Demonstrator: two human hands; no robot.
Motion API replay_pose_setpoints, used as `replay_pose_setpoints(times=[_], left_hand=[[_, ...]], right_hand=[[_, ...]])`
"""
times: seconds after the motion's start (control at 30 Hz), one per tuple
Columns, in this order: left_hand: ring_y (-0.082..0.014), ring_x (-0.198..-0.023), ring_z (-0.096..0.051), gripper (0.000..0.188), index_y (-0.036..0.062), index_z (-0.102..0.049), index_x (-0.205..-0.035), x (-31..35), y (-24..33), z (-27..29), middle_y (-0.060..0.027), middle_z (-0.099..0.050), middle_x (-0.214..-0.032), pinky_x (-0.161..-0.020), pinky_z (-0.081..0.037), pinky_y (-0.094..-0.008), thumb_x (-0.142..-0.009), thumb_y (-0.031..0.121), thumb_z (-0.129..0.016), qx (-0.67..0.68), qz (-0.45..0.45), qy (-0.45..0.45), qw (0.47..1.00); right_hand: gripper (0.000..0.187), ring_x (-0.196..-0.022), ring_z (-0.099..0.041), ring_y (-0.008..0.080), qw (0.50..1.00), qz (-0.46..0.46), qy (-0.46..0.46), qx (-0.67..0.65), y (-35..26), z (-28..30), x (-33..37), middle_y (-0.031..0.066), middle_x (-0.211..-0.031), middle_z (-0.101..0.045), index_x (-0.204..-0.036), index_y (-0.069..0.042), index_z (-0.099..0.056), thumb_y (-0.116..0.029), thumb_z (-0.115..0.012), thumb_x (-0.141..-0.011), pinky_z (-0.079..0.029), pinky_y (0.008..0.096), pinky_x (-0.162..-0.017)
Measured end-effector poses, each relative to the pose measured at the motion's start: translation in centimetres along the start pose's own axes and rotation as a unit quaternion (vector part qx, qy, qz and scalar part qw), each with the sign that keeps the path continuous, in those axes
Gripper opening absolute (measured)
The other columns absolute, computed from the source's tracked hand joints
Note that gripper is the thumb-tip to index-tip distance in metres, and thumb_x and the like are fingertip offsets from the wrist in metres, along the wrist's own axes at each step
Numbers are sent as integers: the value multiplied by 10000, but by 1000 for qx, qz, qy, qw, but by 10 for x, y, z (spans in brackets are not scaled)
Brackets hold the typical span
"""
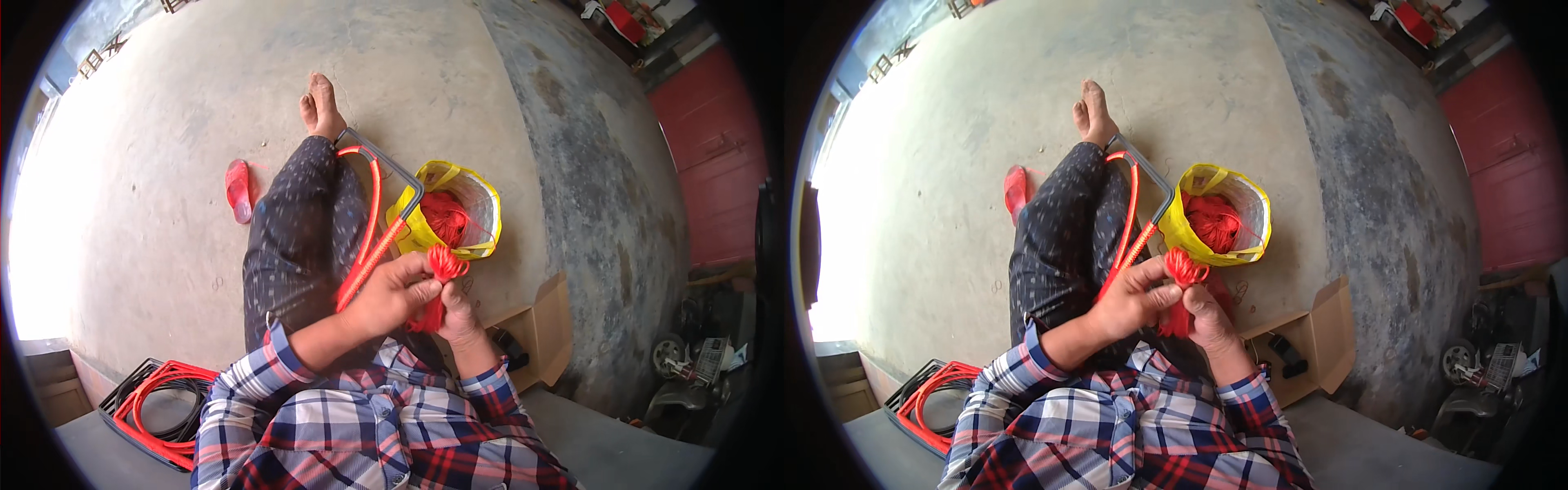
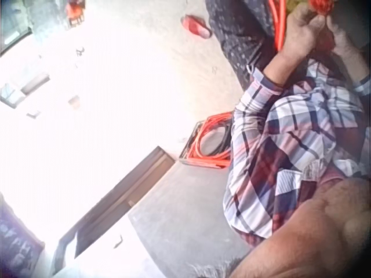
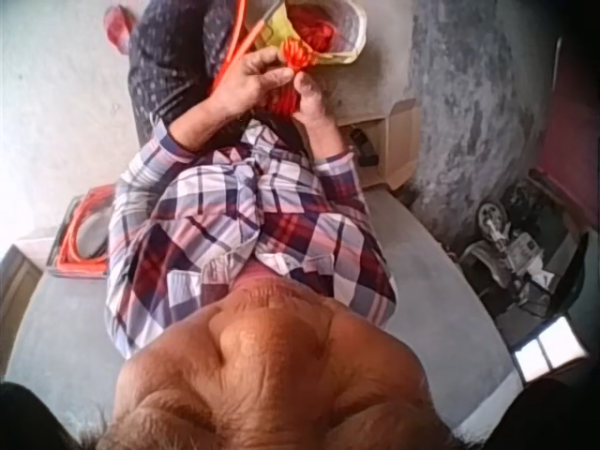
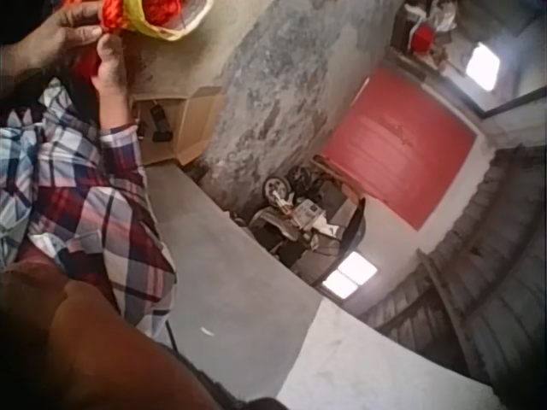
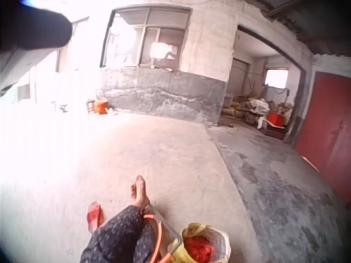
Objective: The person sits on the floor and wraps a red cable around a black rectangular frame. They pull the cable from a yellow bucket and wind it tightly around the frame's perimeter, continuing the process for the duration of the video.
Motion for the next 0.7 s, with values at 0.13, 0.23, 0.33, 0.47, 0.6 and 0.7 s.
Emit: replay_pose_setpoints(times=[0.13, 0.23, 0.33, 0.47, 0.6, 0.7], left_hand=[[-130, -832, -637, 267, 67, -587, -1231, -15, 35, 18, -35, -645, -986, -706, -524, -285, -975, 140, -603, 244, -81, 25, 966], [-100, -829, -608, 212, 35, -578, -1137, -33, 75, 55, -8, -616, -955, -706, -516, -281, -930, 54, -617, 17, -226, 83, 970], [-183, -910, -609, 152, 52, -631, -963, -65, 83, 85, -25, -618, -962, -802, -492, -339, -834, 67, -710, -452, -344, 128, 813], [-299, -942, -602, 207, 104, -676, -917, -88, 50, 89, -80, -627, -938, -818, -506, -401, -729, 34, -727, -638, -306, 144, 691], [-304, -925, -620, 253, 88, -684, -958, -80, 26, 81, -95, -651, -963, -800, -534, -387, -732, -21, -716, -545, -298, 193, 760], [-257, -865, -632, 219, 46, -677, -986, -69, 29, 80, -101, -646, -923, -743, -539, -348, -773, 7, -711, -504, -338, 263, 750]], right_hand=[[636, -511, -444, 72, 988, -89, -123, 36, -13, 24, -24, 3, -703, -529, -1297, -24, -539, -489, -682, -888, -320, 223, -438], [440, -462, -279, 43, 997, 34, -63, 1, -44, 46, -51, -44, -617, -416, -1218, 6, -594, -341, -640, -950, -198, 227, -424], [236, -701, -520, 96, 966, 90, 32, 238, -71, 46, -81, 12, -799, -562, -1101, 16, -669, -143, -632, -932, -408, 226, -636], [403, -1194, -531, 318, 745, 232, 52, 623, -50, 28, -117, 174, -1238, -582, -1142, 33, -655, -126, -727, -779, -420, 380, -1055], [274, -1225, -513, 327, 741, 240, 68, 623, -44, 19, -104, 174, -1264, -576, -989, 21, -659, -144, -726, -782, -389, 410, -1068], [207, -1256, -502, 290, 810, 263, 87, 516, -62, 39, -66, 176, -1298, -568, -848, 0, -620, -165, -725, -780, -362, 399, -1077]])
Point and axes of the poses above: each hand's wrist, its own x-axis away from the middle knuckle, its own z-axis out of the back of the hand, y = z × x, the point moved 3 cm from there along -x, towards the middle knuckle
